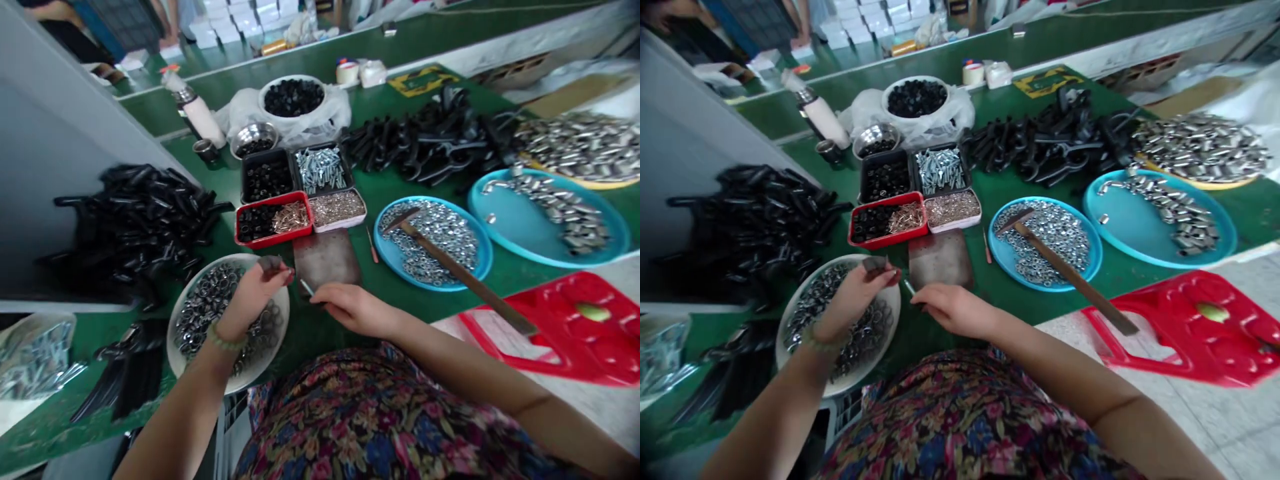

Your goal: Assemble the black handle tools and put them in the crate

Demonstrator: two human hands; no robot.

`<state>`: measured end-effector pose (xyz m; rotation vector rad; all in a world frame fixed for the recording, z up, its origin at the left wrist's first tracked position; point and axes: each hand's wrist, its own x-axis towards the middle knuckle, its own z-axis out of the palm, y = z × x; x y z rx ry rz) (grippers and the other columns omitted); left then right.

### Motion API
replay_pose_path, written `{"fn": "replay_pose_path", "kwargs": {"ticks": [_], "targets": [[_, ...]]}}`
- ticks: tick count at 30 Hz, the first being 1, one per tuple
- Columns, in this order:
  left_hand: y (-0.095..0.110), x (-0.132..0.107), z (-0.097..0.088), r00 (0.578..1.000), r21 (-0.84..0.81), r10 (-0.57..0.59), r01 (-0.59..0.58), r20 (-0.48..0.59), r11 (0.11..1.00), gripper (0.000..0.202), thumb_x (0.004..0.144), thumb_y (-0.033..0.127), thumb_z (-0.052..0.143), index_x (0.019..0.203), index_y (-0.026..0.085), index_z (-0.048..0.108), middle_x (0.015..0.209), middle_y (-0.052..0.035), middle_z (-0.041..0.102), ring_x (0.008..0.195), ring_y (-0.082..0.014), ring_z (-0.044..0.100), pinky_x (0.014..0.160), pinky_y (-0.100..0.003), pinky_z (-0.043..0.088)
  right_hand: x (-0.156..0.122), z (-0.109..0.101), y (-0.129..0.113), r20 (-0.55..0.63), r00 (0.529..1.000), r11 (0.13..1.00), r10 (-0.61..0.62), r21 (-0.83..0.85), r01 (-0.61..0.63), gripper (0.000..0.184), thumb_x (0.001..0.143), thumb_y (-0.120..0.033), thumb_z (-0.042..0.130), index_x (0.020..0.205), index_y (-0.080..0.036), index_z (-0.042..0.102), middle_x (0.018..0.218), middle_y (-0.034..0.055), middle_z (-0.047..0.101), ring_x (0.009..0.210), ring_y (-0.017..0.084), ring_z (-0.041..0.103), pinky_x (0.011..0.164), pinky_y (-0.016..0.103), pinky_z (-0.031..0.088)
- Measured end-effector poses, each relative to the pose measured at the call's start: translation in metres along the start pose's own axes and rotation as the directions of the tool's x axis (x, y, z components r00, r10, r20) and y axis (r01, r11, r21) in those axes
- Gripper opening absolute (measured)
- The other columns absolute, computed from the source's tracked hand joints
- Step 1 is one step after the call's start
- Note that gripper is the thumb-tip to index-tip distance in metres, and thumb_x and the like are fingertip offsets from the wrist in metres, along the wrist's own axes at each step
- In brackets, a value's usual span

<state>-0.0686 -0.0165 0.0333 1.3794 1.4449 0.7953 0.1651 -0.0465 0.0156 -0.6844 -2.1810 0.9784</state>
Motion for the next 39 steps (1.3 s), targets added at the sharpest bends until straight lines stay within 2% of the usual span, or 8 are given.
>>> {"fn": "replay_pose_path", "kwargs": {"ticks": [3,10,17,21,24,27,30,39], "targets": [[0.025,-0.005,0.038,0.987,-0.247,-0.032,0.070,0.157,0.967,0.036,0.074,0.031,0.069,0.102,0.019,0.051,0.082,-0.0002,0.069,0.076,-0.0152,0.067,0.076,-0.029,0.053,-0.007,-0.012,0.004,-0.104,0.995,0.994,-0.008,-0.106,-0.003,0.034,0.091,-0.011,0.041,0.122,-0.019,0.053,0.108,0.0090,0.067,0.101,0.017,0.064,0.086,0.031,0.054],[0.057,0.032,0.098,0.934,-0.297,0.048,0.063,0.353,0.953,0.054,0.075,0.027,0.070,0.120,0.018,0.040,0.081,-0.0011,0.070,0.078,-0.0151,0.068,0.079,-0.029,0.052,-0.064,-0.058,0.009,-0.241,0.952,0.966,0.189,-0.129,-0.224,0.047,0.090,-0.014,0.045,0.136,-0.023,0.043,0.116,0.0083,0.067,0.102,0.018,0.066,0.085,0.032,0.056],[0.080,0.047,0.155,0.770,-0.185,0.171,-0.070,0.615,0.980,0.068,0.077,0.026,0.071,0.133,0.018,0.033,0.088,-0.0053,0.071,0.081,-0.0177,0.069,0.074,-0.029,0.053,-0.106,-0.082,0.019,-0.392,0.891,0.945,0.229,-0.130,-0.301,0.039,0.091,-0.015,0.046,0.129,-0.023,0.053,0.113,0.0075,0.069,0.099,0.019,0.068,0.085,0.034,0.057],[0.079,0.071,0.200,0.793,0.076,0.218,-0.315,0.569,0.946,0.029,0.090,0.029,0.056,0.114,0.013,0.051,0.091,-0.0111,0.070,0.086,-0.0213,0.069,0.079,-0.036,0.053,-0.125,-0.098,0.030,-0.680,0.675,0.941,0.285,0.063,-0.334,0.025,0.092,-0.021,0.051,0.116,-0.024,0.058,0.098,0.0052,0.072,0.083,0.017,0.072,0.075,0.031,0.060],[0.074,0.083,0.229,0.743,0.450,0.343,-0.637,0.574,0.626,0.013,0.090,0.022,0.053,0.093,0.011,0.059,0.087,-0.0140,0.068,0.086,-0.0268,0.068,0.079,-0.041,0.052,-0.134,-0.107,0.034,-0.769,0.555,0.937,0.318,0.164,-0.309,0.024,0.091,-0.025,0.056,0.114,-0.025,0.059,0.096,0.0055,0.072,0.082,0.018,0.072,0.074,0.032,0.060],[0.070,0.081,0.242,0.651,0.538,0.360,-0.757,0.668,0.371,0.018,0.089,0.008,0.043,0.096,0.011,0.059,0.084,-0.0120,0.066,0.082,-0.0252,0.067,0.074,-0.038,0.053,-0.136,-0.107,0.034,-0.758,0.566,0.937,0.325,0.178,-0.301,0.025,0.089,-0.027,0.059,0.114,-0.026,0.060,0.095,0.0055,0.073,0.083,0.019,0.072,0.075,0.032,0.060],[0.067,0.075,0.240,0.655,0.577,0.345,-0.756,0.672,0.309,0.021,0.088,0.006,0.040,0.092,0.012,0.060,0.092,-0.0119,0.063,0.082,-0.0223,0.065,0.073,-0.035,0.053,-0.132,-0.102,0.033,-0.741,0.580,0.934,0.338,0.190,-0.302,0.026,0.089,-0.028,0.059,0.115,-0.026,0.060,0.095,0.0058,0.073,0.083,0.019,0.072,0.075,0.032,0.061],[0.058,0.087,0.253,0.637,0.475,0.337,-0.756,0.694,0.451,0.022,0.090,0.026,0.047,0.089,0.013,0.064,0.101,-0.0125,0.062,0.089,-0.0229,0.062,0.078,-0.035,0.051,-0.109,-0.091,0.026,-0.698,0.631,0.939,0.338,0.209,-0.272,0.024,0.089,-0.026,0.058,0.113,-0.025,0.060,0.101,0.0063,0.073,0.082,0.018,0.072,0.075,0.033,0.062]]}}
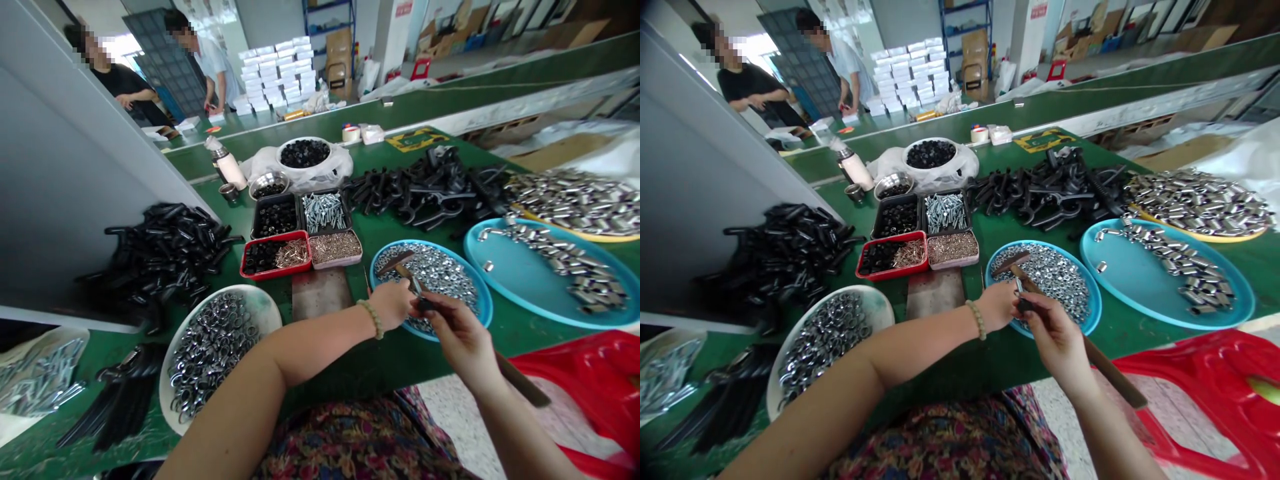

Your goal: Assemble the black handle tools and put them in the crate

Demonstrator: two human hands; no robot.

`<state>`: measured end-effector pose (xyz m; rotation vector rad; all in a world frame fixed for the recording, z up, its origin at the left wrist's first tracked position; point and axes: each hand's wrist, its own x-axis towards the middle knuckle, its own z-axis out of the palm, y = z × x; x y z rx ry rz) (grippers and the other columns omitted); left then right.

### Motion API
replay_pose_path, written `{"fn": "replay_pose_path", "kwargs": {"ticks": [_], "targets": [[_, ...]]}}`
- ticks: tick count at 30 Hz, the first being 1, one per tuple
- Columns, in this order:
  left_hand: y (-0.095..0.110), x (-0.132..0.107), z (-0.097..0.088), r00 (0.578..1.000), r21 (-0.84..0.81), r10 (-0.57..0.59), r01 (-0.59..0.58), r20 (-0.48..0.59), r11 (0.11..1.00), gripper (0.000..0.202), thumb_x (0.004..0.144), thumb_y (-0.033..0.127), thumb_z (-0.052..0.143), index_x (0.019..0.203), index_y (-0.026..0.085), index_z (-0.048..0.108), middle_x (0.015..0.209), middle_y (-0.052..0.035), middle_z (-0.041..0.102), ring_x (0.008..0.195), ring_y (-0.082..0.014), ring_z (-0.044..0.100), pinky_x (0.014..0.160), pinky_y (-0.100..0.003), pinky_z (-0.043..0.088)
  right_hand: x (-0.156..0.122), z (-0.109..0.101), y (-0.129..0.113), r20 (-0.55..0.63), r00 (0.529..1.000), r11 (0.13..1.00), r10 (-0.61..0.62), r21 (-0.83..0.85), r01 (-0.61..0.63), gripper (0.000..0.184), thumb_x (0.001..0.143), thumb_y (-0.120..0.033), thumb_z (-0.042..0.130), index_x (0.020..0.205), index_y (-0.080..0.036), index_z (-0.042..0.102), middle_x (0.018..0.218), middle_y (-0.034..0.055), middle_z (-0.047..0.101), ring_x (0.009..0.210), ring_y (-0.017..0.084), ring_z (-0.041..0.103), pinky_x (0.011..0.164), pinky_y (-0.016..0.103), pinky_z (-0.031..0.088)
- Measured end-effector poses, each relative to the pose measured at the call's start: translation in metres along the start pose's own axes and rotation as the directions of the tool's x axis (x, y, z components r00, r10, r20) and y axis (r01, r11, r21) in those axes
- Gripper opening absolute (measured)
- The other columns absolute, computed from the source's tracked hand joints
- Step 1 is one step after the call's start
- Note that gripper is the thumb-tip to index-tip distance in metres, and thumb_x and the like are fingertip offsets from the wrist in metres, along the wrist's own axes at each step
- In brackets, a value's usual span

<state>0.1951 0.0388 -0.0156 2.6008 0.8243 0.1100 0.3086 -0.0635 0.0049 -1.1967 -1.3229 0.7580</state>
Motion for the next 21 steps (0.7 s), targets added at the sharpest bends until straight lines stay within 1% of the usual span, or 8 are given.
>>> {"fn": "replay_pose_path", "kwargs": {"ticks": [2,5,7,8,10,14,18,21], "targets": [[0.001,0.000,0.002,1.000,-0.064,0.002,-0.002,-0.004,0.998,0.019,0.089,0.021,0.046,0.087,0.013,0.063,0.099,-0.0130,0.062,0.088,-0.0230,0.062,0.077,-0.036,0.051,0.000,0.003,-0.003,-0.002,1.000,1.000,-0.001,0.003,0.001,0.023,0.089,-0.026,0.058,0.112,-0.025,0.060,0.099,0.0063,0.073,0.080,0.017,0.072,0.075,0.033,0.062],[0.005,-0.003,0.003,1.000,-0.209,-0.004,0.005,0.007,0.978,0.015,0.085,0.015,0.049,0.076,0.014,0.062,0.087,-0.0110,0.063,0.081,-0.0234,0.062,0.073,-0.036,0.049,0.000,0.005,-0.005,-0.021,1.000,1.000,0.006,-0.005,-0.007,0.021,0.089,-0.027,0.059,0.110,-0.023,0.061,0.095,0.0065,0.073,0.078,0.017,0.072,0.074,0.033,0.062],[0.008,-0.005,0.001,1.000,-0.275,-0.023,0.021,-0.005,0.961,0.017,0.083,0.013,0.052,0.068,0.017,0.059,0.079,-0.0094,0.062,0.081,-0.0245,0.062,0.074,-0.036,0.048,-0.001,0.006,-0.004,-0.027,1.000,1.000,0.015,-0.005,-0.015,0.022,0.088,-0.028,0.060,0.109,-0.023,0.061,0.094,0.0066,0.073,0.076,0.017,0.072,0.074,0.034,0.062],[0.009,-0.005,0.001,1.000,-0.281,-0.029,0.025,-0.008,0.959,0.019,0.082,0.013,0.052,0.065,0.017,0.058,0.076,-0.0091,0.062,0.081,-0.0249,0.062,0.075,-0.037,0.048,-0.001,0.006,-0.004,-0.027,0.999,1.000,0.020,-0.003,-0.020,0.022,0.088,-0.028,0.060,0.110,-0.023,0.061,0.095,0.0066,0.073,0.076,0.017,0.072,0.075,0.035,0.062],[0.011,-0.005,0.000,1.000,-0.242,-0.025,0.023,-0.005,0.970,0.021,0.083,0.014,0.052,0.063,0.017,0.058,0.074,-0.0096,0.062,0.080,-0.0251,0.062,0.074,-0.037,0.048,-0.001,0.006,-0.003,-0.022,0.999,1.000,0.024,0.001,-0.024,0.023,0.088,-0.028,0.060,0.111,-0.024,0.061,0.095,0.0066,0.073,0.077,0.018,0.072,0.075,0.035,0.062],[0.013,-0.006,0.000,1.000,-0.154,0.009,-0.009,-0.004,0.988,0.020,0.087,0.018,0.048,0.075,0.014,0.063,0.079,-0.0109,0.065,0.079,-0.0225,0.062,0.070,-0.034,0.048,-0.001,0.005,-0.002,-0.034,0.999,0.999,0.036,-0.015,-0.037,0.023,0.088,-0.028,0.060,0.111,-0.024,0.062,0.094,0.0064,0.073,0.080,0.019,0.072,0.074,0.033,0.062],[0.015,-0.009,0.000,1.000,-0.143,0.007,-0.004,0.023,0.990,0.026,0.092,0.022,0.042,0.081,0.014,0.064,0.079,-0.0104,0.066,0.077,-0.0205,0.062,0.068,-0.031,0.047,-0.002,0.005,0.000,-0.043,0.998,0.998,0.053,0.019,-0.052,0.023,0.088,-0.028,0.061,0.111,-0.024,0.062,0.095,0.0058,0.073,0.078,0.018,0.072,0.074,0.034,0.062],[0.014,-0.009,0.000,1.000,-0.135,0.008,-0.005,0.023,0.991,0.028,0.093,0.024,0.041,0.083,0.013,0.064,0.079,-0.0108,0.065,0.075,-0.0210,0.062,0.065,-0.031,0.047,-0.002,0.005,-0.001,-0.051,0.997,0.998,0.055,0.039,-0.053,0.023,0.088,-0.028,0.061,0.111,-0.024,0.061,0.095,0.0057,0.073,0.077,0.018,0.072,0.074,0.035,0.062]]}}
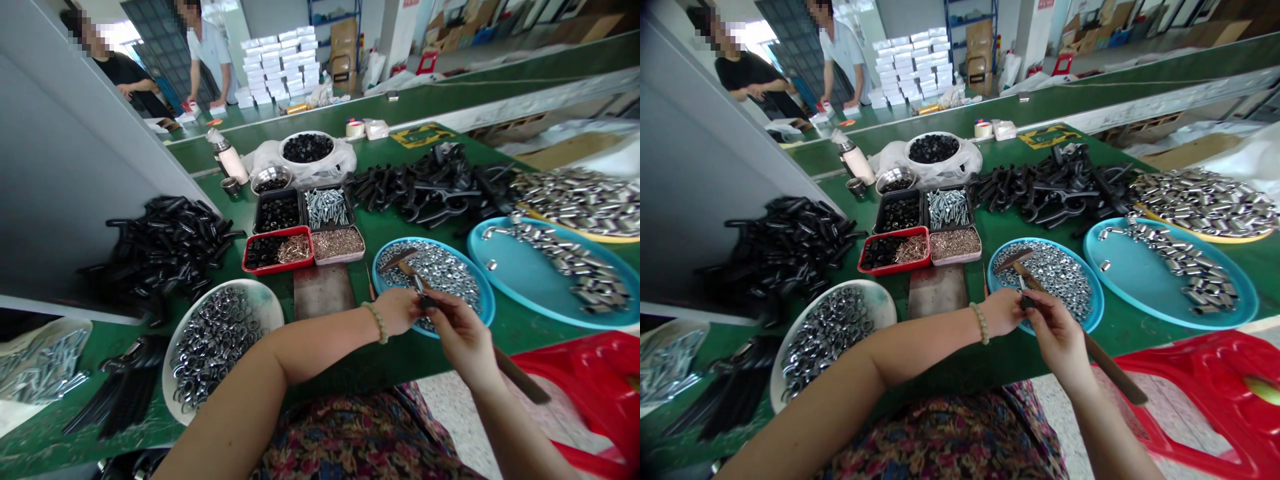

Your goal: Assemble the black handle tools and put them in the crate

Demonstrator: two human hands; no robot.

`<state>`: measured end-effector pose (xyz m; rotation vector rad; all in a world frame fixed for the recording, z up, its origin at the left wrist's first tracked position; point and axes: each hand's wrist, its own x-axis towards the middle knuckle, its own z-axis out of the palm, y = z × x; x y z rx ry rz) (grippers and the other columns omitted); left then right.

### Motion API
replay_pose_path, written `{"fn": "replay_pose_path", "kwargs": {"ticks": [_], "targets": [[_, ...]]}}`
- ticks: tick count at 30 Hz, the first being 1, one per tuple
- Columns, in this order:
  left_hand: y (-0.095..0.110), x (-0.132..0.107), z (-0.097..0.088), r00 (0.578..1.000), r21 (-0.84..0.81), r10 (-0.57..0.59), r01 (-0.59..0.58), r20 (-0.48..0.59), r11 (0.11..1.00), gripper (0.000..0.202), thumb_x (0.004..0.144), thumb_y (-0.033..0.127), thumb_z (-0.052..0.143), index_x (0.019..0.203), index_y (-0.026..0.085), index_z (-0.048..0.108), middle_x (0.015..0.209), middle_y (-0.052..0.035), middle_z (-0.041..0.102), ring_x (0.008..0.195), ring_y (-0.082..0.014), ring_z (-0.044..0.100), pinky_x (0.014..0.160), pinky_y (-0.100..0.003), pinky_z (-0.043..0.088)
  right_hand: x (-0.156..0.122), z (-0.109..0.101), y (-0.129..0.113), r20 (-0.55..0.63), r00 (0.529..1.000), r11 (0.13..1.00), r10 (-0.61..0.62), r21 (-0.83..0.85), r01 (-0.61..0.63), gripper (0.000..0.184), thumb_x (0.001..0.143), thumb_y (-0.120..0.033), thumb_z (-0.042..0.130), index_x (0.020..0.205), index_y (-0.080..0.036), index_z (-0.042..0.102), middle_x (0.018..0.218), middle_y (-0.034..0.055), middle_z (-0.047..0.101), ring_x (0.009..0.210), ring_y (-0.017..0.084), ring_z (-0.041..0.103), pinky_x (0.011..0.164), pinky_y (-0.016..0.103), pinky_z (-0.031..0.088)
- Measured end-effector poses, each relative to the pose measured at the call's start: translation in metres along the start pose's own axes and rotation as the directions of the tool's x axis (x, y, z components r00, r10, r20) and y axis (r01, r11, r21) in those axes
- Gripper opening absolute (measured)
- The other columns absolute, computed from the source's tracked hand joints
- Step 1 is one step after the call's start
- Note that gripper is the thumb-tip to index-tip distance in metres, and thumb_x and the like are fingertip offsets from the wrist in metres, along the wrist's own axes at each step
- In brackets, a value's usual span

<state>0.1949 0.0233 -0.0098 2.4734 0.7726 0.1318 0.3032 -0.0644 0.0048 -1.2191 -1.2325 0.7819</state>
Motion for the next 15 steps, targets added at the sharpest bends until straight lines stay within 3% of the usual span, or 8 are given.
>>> {"fn": "replay_pose_path", "kwargs": {"ticks": [4,8,9,11,13,15], "targets": [[-0.005,0.004,0.001,0.999,0.059,0.023,-0.021,-0.026,0.998,0.023,0.090,0.021,0.043,0.086,0.012,0.064,0.085,-0.0130,0.065,0.077,-0.0231,0.063,0.064,-0.033,0.047,-0.001,-0.002,-0.001,0.007,1.000,1.000,-0.004,-0.003,0.004,0.024,0.088,-0.028,0.061,0.112,-0.025,0.061,0.098,0.0062,0.072,0.080,0.018,0.071,0.074,0.035,0.061],[-0.015,0.002,-0.007,0.996,0.067,0.038,-0.033,-0.084,0.997,0.018,0.087,0.016,0.047,0.080,0.011,0.063,0.090,-0.0143,0.066,0.082,-0.0238,0.063,0.073,-0.036,0.048,-0.005,-0.005,0.003,0.012,1.000,1.000,0.013,-0.018,-0.013,0.024,0.089,-0.027,0.060,0.112,-0.024,0.060,0.096,0.0055,0.073,0.078,0.017,0.072,0.074,0.032,0.061],[-0.018,-0.001,-0.011,0.993,0.010,0.002,-0.001,-0.121,1.000,0.018,0.087,0.017,0.048,0.079,0.011,0.062,0.089,-0.0138,0.066,0.082,-0.0233,0.063,0.075,-0.036,0.048,-0.006,-0.005,0.004,0.017,1.000,1.000,0.018,-0.021,-0.018,0.023,0.089,-0.027,0.060,0.112,-0.024,0.060,0.094,0.0052,0.073,0.077,0.017,0.072,0.074,0.032,0.061],[-0.025,-0.010,-0.021,0.972,-0.264,-0.139,0.086,-0.189,0.961,0.015,0.088,0.021,0.051,0.081,0.011,0.062,0.084,-0.0106,0.066,0.078,-0.0201,0.063,0.075,-0.034,0.049,-0.007,-0.003,0.003,0.048,0.999,1.000,0.021,-0.022,-0.020,0.022,0.089,-0.027,0.059,0.111,-0.024,0.060,0.092,0.0052,0.072,0.077,0.018,0.072,0.074,0.032,0.061],[-0.030,-0.025,-0.032,0.933,-0.649,-0.312,0.125,-0.181,0.750,0.011,0.085,0.021,0.056,0.087,0.012,0.061,0.078,-0.0055,0.065,0.069,-0.0146,0.061,0.070,-0.029,0.050,-0.009,0.002,0.001,0.118,0.993,1.000,0.010,-0.021,-0.008,0.021,0.090,-0.026,0.058,0.110,-0.024,0.060,0.093,0.0055,0.072,0.079,0.018,0.072,0.073,0.031,0.061],[-0.032,-0.043,-0.041,0.898,-0.919,-0.428,0.082,-0.100,0.386,0.009,0.081,0.017,0.062,0.088,0.012,0.060,0.076,-0.0024,0.065,0.063,-0.0099,0.059,0.066,-0.024,0.049,-0.010,0.010,-0.003,0.219,0.976,1.000,-0.012,-0.024,0.018,0.021,0.091,-0.025,0.055,0.111,-0.024,0.060,0.095,0.0055,0.071,0.081,0.018,0.072,0.073,0.030,0.061]]}}
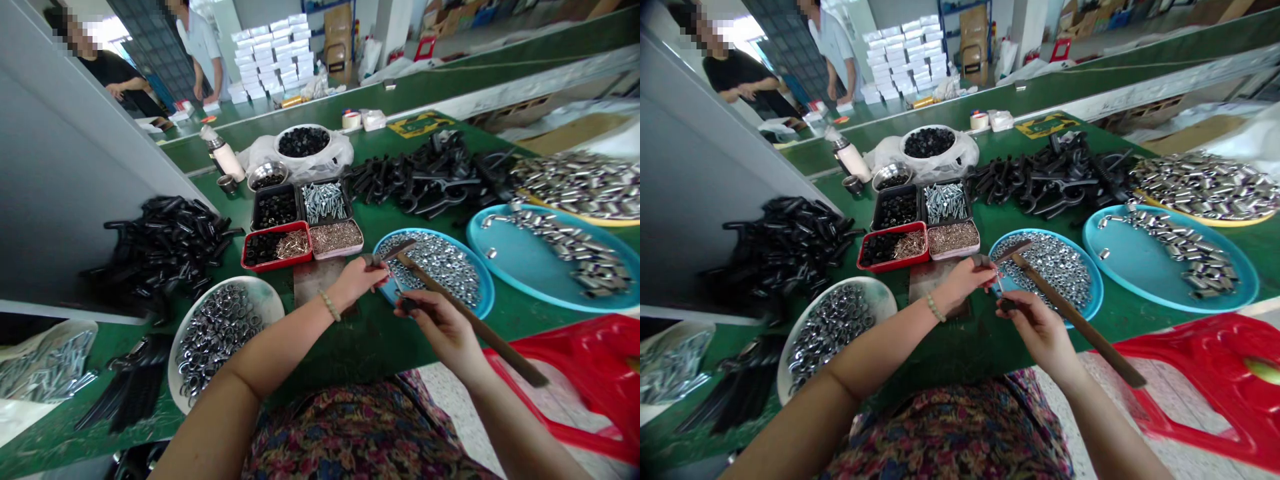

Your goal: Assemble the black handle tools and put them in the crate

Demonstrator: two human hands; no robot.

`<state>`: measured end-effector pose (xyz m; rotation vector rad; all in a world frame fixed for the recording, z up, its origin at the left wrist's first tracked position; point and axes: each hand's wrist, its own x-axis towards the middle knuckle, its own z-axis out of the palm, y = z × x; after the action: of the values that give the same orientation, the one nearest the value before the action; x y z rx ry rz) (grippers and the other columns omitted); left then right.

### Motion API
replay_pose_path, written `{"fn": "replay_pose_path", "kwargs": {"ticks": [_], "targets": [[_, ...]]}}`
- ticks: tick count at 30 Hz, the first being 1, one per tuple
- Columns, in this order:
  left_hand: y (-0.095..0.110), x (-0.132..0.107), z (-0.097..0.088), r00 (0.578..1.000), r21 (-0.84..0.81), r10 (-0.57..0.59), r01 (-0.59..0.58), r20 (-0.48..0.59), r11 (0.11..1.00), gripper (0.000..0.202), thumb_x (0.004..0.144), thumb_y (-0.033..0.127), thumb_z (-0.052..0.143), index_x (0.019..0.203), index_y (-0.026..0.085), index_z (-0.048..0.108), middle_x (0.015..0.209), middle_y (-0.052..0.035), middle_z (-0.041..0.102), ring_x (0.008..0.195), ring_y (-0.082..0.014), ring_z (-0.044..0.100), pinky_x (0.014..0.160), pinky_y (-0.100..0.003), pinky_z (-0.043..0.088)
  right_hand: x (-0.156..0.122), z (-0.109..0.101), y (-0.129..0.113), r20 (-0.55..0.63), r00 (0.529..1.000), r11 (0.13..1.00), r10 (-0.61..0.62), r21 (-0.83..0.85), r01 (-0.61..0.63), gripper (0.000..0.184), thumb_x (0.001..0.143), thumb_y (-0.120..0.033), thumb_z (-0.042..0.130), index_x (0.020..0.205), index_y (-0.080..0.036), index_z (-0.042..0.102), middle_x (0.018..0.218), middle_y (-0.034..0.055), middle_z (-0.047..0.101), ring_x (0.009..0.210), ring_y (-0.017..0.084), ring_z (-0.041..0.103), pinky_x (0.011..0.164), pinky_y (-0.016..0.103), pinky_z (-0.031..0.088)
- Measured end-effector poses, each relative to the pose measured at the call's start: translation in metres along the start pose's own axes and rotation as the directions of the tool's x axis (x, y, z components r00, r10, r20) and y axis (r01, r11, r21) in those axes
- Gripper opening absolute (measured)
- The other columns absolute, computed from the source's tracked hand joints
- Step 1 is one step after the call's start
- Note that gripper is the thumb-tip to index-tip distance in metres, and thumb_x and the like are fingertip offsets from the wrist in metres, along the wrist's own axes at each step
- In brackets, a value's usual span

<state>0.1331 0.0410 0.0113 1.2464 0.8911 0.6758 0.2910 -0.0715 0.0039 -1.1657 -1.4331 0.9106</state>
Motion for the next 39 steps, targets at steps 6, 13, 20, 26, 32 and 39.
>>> {"fn": "replay_pose_path", "kwargs": {"ticks": [6,13,20,26,32,39], "targets": [[0.010,-0.049,-0.026,0.958,-0.616,-0.224,0.070,-0.177,0.785,0.015,0.070,0.006,0.073,0.076,0.011,0.060,0.078,-0.0052,0.070,0.072,-0.0099,0.066,0.071,-0.020,0.053,0.009,0.034,-0.008,0.212,0.977,0.998,-0.031,-0.044,0.041,0.025,0.093,-0.021,0.050,0.117,-0.027,0.056,0.097,0.0032,0.070,0.086,0.015,0.071,0.076,0.027,0.058],[0.008,-0.083,-0.046,0.962,-0.641,-0.239,0.103,-0.129,0.761,0.019,0.068,0.015,0.080,0.079,0.011,0.065,0.084,-0.0046,0.072,0.074,-0.0101,0.068,0.072,-0.019,0.055,0.018,0.050,-0.019,0.318,0.948,0.999,-0.007,-0.030,0.018,0.024,0.093,-0.021,0.047,0.115,-0.024,0.055,0.095,0.0032,0.070,0.084,0.014,0.070,0.076,0.028,0.057],[0.013,-0.099,-0.083,0.943,-0.300,-0.303,0.332,0.141,0.894,0.037,0.059,0.023,0.086,0.090,0.011,0.071,0.082,-0.0048,0.071,0.073,-0.0118,0.066,0.076,-0.025,0.052,0.026,0.051,-0.040,0.595,0.802,0.991,0.049,-0.128,0.035,0.023,0.091,-0.023,0.052,0.112,-0.025,0.063,0.104,0.0046,0.069,0.096,0.018,0.066,0.087,0.033,0.052],[0.031,-0.108,-0.080,0.961,0.210,0.275,-0.262,-0.036,0.942,0.009,0.079,0.013,0.063,0.073,0.016,0.069,0.103,-0.0061,0.069,0.097,-0.0165,0.063,0.096,-0.036,0.047,0.023,0.082,-0.027,0.395,0.891,0.642,0.223,0.628,-0.440,0.022,0.081,-0.037,0.070,0.098,-0.028,0.060,0.080,-0.0023,0.066,0.061,0.008,0.062,0.058,0.020,0.052],[0.032,-0.115,-0.079,0.852,0.607,0.523,-0.404,-0.023,0.684,0.034,0.084,0.002,0.043,0.090,0.019,0.073,0.133,-0.0087,0.055,0.126,-0.0225,0.047,0.111,-0.044,0.035,0.025,0.083,-0.015,0.454,0.856,0.598,0.248,0.623,-0.504,0.019,0.078,-0.032,0.074,0.094,-0.026,0.065,0.079,-0.0010,0.067,0.066,0.009,0.064,0.064,0.021,0.053],[0.052,-0.132,-0.075,0.934,0.563,0.358,-0.292,-0.008,0.773,0.030,0.091,0.017,0.046,0.115,0.021,0.064,0.117,-0.0099,0.065,0.115,-0.0213,0.055,0.105,-0.041,0.039,0.026,0.083,-0.008,0.373,0.907,0.754,0.194,0.535,-0.381,0.019,0.081,-0.036,0.070,0.096,-0.026,0.064,0.082,0.0001,0.069,0.068,0.012,0.066,0.067,0.027,0.055]]}}
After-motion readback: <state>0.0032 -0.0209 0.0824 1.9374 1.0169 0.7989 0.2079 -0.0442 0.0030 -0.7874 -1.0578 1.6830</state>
